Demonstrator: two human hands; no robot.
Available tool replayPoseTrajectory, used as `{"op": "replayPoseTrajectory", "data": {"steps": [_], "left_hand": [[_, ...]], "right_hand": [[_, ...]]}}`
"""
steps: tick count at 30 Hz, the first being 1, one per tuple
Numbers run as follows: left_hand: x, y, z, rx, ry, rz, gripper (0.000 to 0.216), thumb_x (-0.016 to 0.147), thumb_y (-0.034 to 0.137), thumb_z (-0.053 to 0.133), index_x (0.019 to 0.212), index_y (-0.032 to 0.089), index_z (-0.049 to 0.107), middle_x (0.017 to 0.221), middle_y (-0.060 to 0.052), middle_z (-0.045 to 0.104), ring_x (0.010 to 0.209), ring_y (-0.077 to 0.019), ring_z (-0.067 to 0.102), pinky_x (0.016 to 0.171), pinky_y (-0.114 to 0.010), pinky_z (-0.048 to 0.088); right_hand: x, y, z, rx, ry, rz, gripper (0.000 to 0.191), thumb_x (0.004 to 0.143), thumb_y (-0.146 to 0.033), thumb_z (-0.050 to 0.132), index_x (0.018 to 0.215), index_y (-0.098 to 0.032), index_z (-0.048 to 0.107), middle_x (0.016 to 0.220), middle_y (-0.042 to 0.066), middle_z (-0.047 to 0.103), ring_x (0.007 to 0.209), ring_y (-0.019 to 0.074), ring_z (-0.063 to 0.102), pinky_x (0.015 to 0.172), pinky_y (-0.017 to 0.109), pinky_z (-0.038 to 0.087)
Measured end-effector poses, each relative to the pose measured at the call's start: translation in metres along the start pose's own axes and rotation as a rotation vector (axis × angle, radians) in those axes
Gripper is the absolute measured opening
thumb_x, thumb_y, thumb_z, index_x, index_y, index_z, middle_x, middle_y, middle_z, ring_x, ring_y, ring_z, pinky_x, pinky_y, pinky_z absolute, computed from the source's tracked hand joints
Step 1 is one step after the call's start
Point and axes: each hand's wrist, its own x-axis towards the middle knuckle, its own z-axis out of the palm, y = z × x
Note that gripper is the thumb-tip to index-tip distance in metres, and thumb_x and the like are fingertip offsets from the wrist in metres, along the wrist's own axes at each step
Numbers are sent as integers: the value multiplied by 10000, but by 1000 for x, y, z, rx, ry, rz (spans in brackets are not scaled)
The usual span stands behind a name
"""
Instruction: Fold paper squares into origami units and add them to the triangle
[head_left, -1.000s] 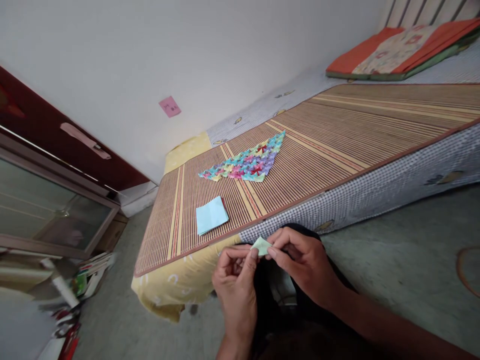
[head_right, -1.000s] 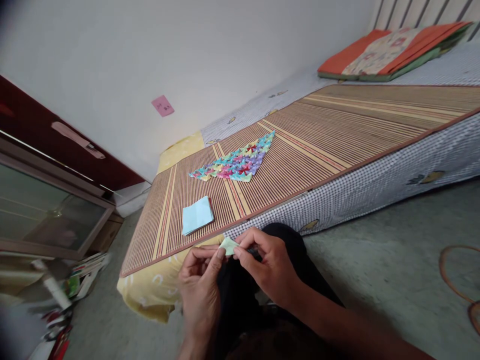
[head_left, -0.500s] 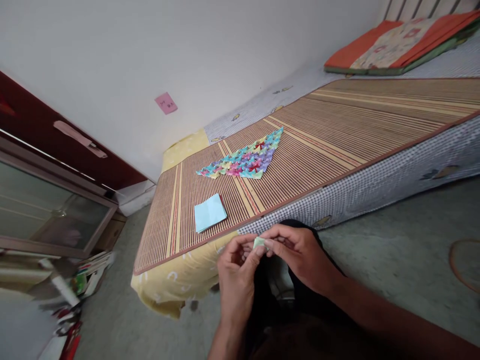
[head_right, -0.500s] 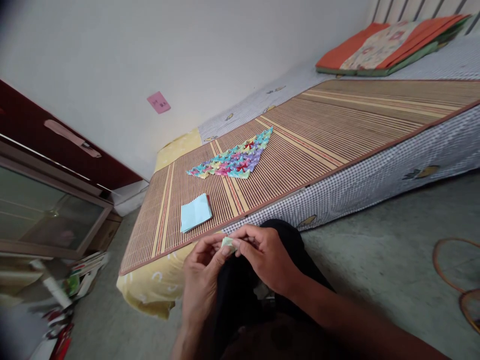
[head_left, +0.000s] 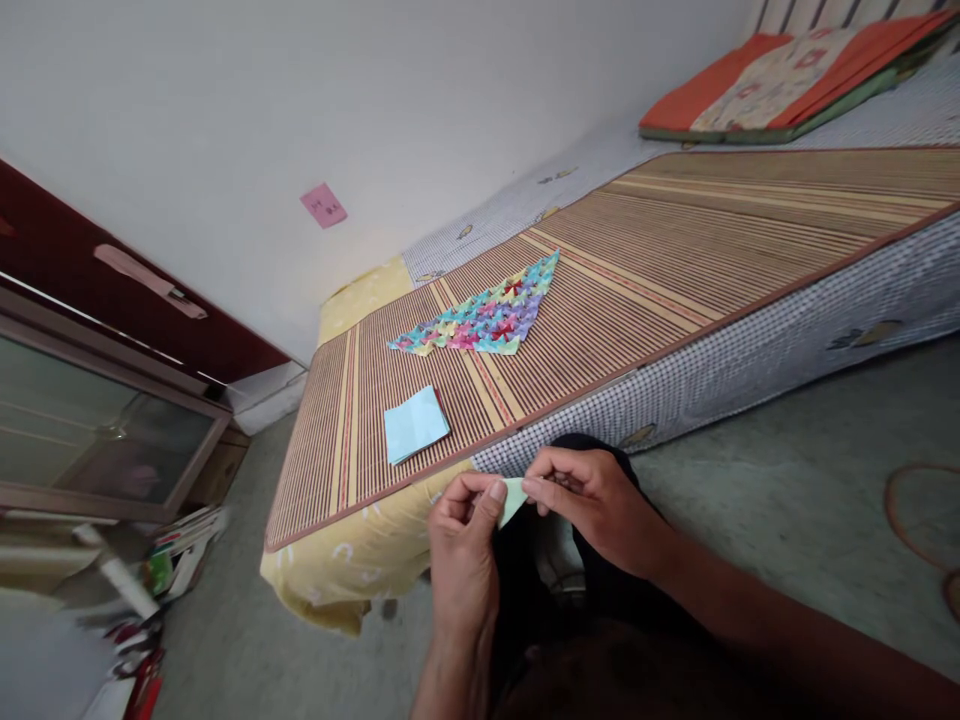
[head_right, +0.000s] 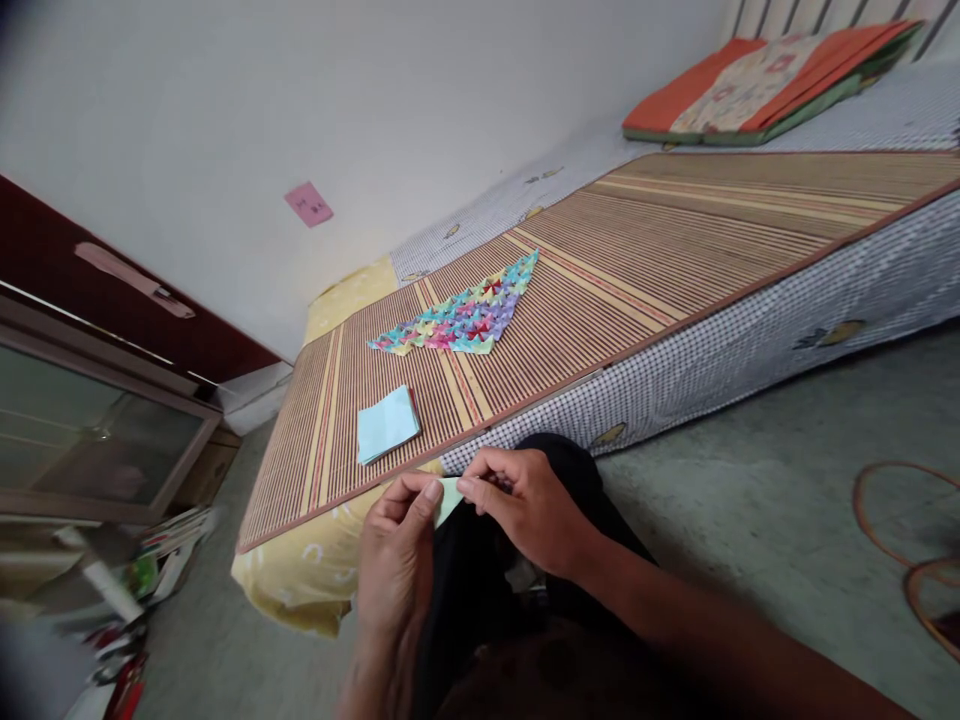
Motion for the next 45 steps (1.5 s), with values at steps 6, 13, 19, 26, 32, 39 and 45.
{"op": "replayPoseTrajectory", "data": {"steps": [6,13,19,26,32,39,45], "left_hand": [[0,-4,3,76,56,119,184,804,324,807,750,179,708,702,26,613,708,-125,521,700,-233,424],[0,0,2,251,-30,74,216,837,343,771,745,172,677,661,34,575,638,-112,467,624,-230,379],[9,0,2,120,-40,-4,250,771,338,820,695,165,656,628,38,550,616,-102,435,603,-224,355],[8,-14,7,-143,69,-101,324,650,359,896,628,164,639,568,43,530,575,-100,435,584,-226,371],[8,-10,8,-176,-11,-170,338,655,388,892,633,160,643,544,35,544,547,-102,456,578,-231,375],[0,-13,6,-21,-23,-91,265,735,339,843,687,159,654,627,30,567,623,-109,459,636,-235,371],[-4,-11,7,102,-75,-86,293,801,370,792,683,165,618,623,39,528,612,-108,417,617,-239,357]], "right_hand": [[3,5,1,22,-31,10,282,978,-336,549,782,-175,671,661,3,640,646,156,599,640,280,440],[6,5,-2,-128,-15,7,338,960,-277,534,637,-190,580,553,-24,565,558,130,545,604,268,411],[13,15,-5,168,-93,138,211,902,-371,654,807,-187,611,653,-23,635,514,113,544,522,238,422],[-1,23,10,109,-213,186,241,878,-322,647,697,-167,610,630,-4,605,543,119,519,532,243,386],[-3,19,13,-2,-170,75,240,901,-276,574,683,-178,556,613,-32,496,587,118,428,558,254,324],[3,12,-3,-20,-119,75,375,960,-407,567,656,-203,485,595,-49,439,569,119,422,546,261,324],[6,8,-10,-78,-152,12,499,1026,-484,463,609,-210,469,567,-31,485,558,129,485,570,270,371]]}}
